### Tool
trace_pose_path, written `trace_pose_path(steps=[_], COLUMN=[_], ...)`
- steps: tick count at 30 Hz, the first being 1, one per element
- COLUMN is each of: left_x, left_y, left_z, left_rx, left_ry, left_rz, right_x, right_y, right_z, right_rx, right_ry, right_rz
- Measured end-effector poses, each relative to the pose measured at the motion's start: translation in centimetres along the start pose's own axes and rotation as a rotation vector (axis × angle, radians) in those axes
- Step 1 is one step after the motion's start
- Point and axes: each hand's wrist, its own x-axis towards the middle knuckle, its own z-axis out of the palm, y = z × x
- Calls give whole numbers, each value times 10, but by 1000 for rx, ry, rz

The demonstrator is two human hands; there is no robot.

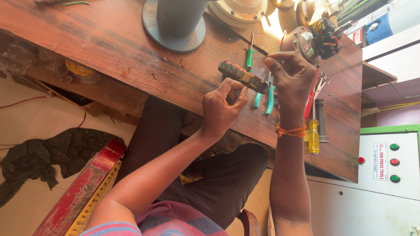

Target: The person sits at a wooden workbench and works on a small electric motor armature, holding it in one hand while fitting and pressing components onto it with the other hand, turning the part over to work on different sides. Various screwdrivers and pliers lie on the bench nearby as the person continues fitting parts by hand.

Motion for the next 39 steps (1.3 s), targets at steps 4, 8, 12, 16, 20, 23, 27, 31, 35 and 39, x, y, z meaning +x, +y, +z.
trace_pose_path(steps=[4, 8, 12, 16, 20, 23, 27, 31, 35, 39], left_x=[-2, -2, -2, -2, -3, -3, -1, -1, 3, 5], left_y=[-1, -1, -1, -5, -8, -9, -7, -3, -5, -10], left_z=[4, 7, 9, 9, 10, 9, 5, -6, -27, -33], left_rx=[18, 40, 34, 66, 55, 78, 96, 121, 343, 442], left_ry=[24, 18, 59, 25, 5, 19, 8, -103, -297, -332], left_rz=[-94, -179, -137, -168, -147, -126, -111, 60, 462, 585], right_x=[6, 8, -15, -50, -78, -87, -93, -107, -123, -124], right_y=[5, 7, 0, -4, 2, 7, 13, 20, 18, -2], right_z=[5, 9, 0, -12, -4, 6, 16, 25, 30, 13], right_rx=[-81, -130, -6, 35, -75, -52, -103, -141, 69, 34], right_ry=[7, -20, 28, 109, 114, 155, 188, 167, 176, 95], right_rz=[67, 80, 172, 296, 182, 130, 130, 89, 186, 171])
